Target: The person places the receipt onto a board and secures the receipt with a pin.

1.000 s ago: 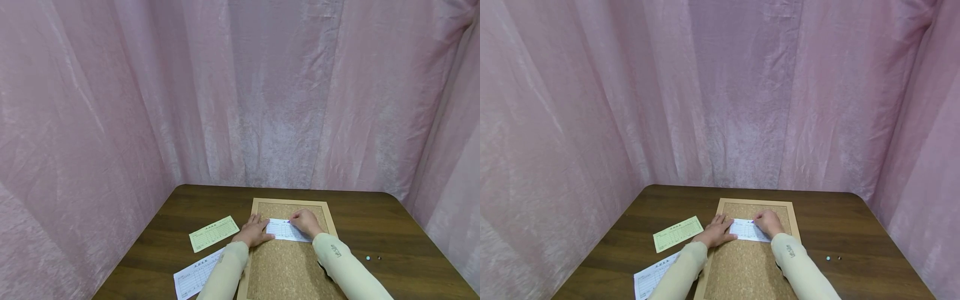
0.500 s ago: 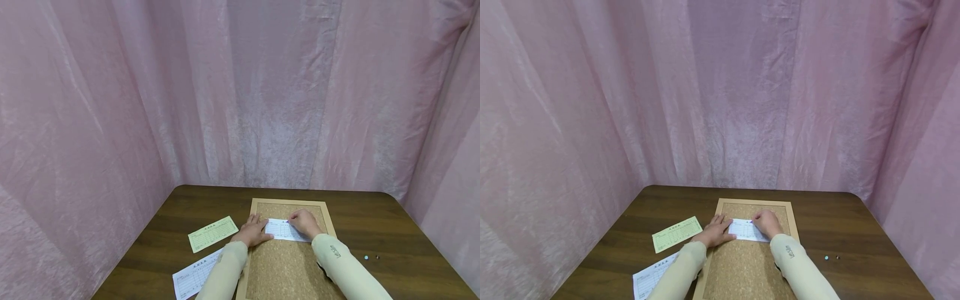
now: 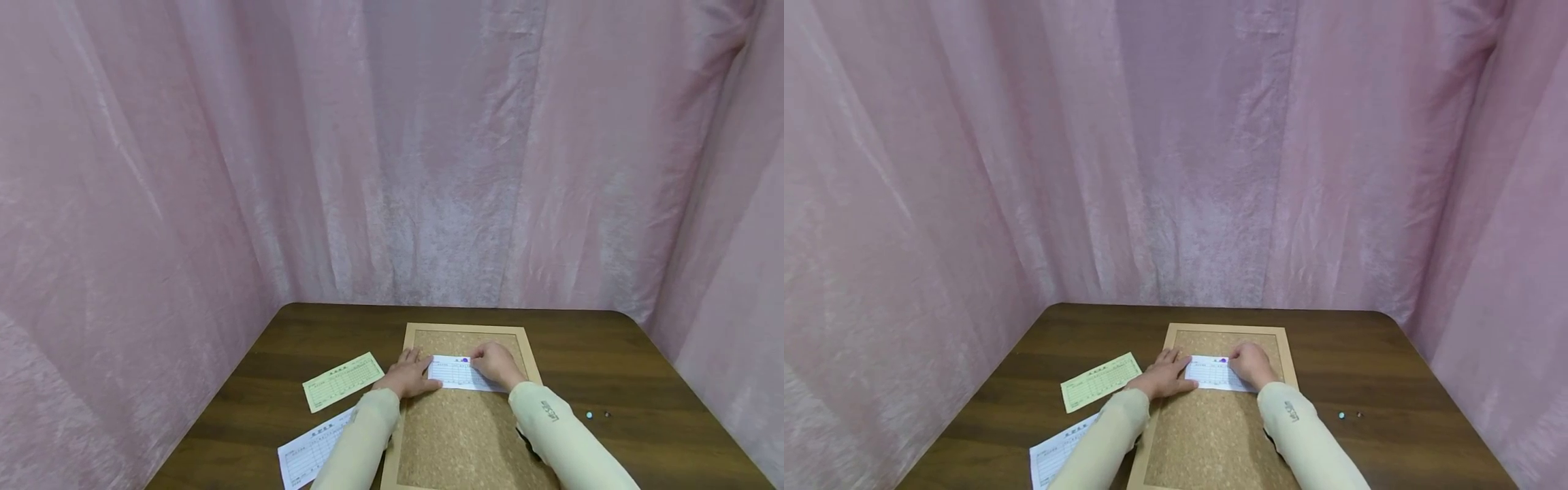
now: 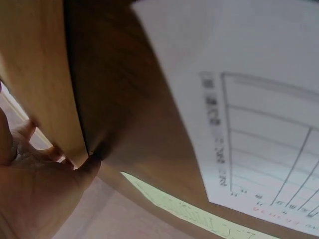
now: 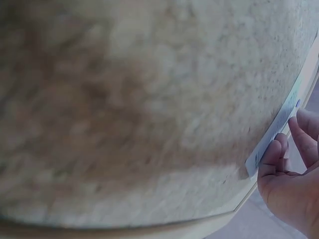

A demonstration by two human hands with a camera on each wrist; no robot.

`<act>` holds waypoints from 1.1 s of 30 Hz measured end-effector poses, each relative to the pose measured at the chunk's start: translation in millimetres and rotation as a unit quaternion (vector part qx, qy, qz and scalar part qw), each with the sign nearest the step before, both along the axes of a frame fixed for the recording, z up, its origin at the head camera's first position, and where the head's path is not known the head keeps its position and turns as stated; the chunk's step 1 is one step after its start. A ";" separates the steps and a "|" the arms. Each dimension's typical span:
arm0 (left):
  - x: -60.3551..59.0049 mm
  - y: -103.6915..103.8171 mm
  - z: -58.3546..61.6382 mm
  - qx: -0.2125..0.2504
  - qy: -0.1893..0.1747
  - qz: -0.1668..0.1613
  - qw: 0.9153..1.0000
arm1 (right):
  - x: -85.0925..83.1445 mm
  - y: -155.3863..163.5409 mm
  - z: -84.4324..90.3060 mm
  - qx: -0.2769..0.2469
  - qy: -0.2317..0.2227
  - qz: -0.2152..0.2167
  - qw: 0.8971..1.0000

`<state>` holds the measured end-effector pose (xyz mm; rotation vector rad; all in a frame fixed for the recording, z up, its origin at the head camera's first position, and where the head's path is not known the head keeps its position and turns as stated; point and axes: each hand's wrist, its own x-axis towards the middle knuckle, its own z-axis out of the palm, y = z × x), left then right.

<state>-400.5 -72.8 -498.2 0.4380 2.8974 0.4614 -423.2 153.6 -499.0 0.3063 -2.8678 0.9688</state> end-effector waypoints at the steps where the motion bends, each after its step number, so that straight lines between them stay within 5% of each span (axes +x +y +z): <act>1: -0.3 -0.1 0.9 0.000 -0.002 0.000 1.000 | 1.0 1.3 0.4 0.005 0.001 -0.001 1.000; 11: 2.4 -5.1 6.6 0.003 0.000 0.015 1.000 | 14.1 18.5 5.9 0.039 0.024 0.005 0.999; 19: 3.1 -8.8 7.3 0.016 -0.006 0.011 1.000 | 23.7 28.8 15.2 0.030 -0.009 -0.008 0.999; 33: 12.2 -24.7 24.0 0.011 0.006 0.009 1.000 | 38.4 51.4 24.4 0.011 -0.001 -0.005 1.000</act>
